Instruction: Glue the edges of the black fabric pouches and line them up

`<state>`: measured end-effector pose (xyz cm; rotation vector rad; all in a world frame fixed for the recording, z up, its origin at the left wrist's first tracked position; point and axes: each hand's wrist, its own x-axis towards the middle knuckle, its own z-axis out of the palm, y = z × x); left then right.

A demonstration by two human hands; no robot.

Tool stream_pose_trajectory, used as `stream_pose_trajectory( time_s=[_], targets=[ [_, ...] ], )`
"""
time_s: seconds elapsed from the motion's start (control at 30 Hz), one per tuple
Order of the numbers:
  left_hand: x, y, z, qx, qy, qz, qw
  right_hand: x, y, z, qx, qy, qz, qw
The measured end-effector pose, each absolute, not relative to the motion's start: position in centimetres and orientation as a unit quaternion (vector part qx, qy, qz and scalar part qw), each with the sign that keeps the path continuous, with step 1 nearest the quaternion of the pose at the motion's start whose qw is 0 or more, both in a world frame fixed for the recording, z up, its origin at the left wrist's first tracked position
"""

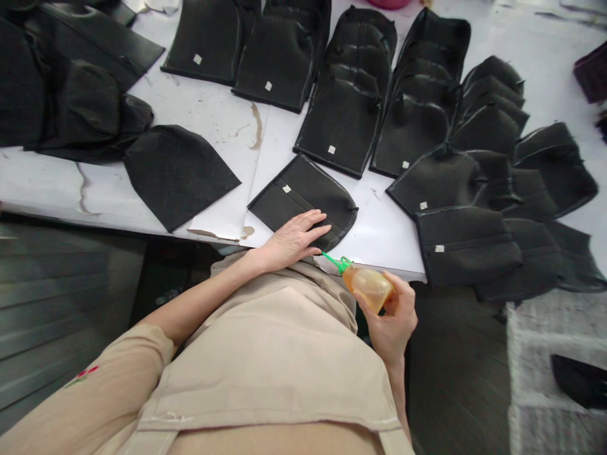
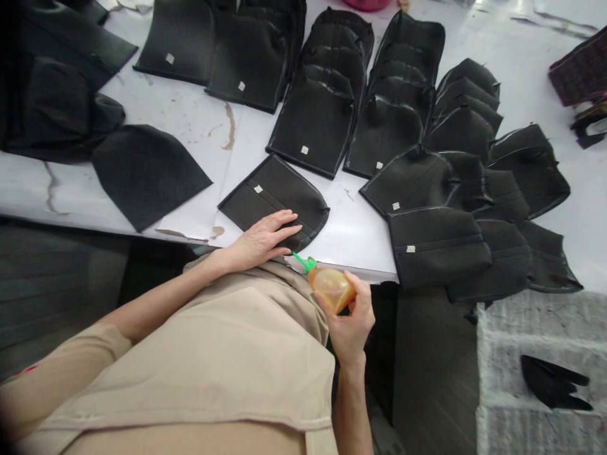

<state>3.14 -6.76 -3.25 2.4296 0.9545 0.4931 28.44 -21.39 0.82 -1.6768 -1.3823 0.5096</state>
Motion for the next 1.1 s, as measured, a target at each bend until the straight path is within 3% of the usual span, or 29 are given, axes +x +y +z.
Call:
stream_pose_trajectory(
  time_s=[0.67,1.1],
  targets=[
    [2.8,-6.6,-2.5,0.88,0.342,0.182,0.275,29.2,-20.9,0.2,-0.69,-0.517,0.256,0.436],
    [3.9,-6.5,-2.6,0.881,0.364,0.177,0.243,28.7,-20.2,0.4,-0.704,-0.437,0.221,0.515]
  ],
)
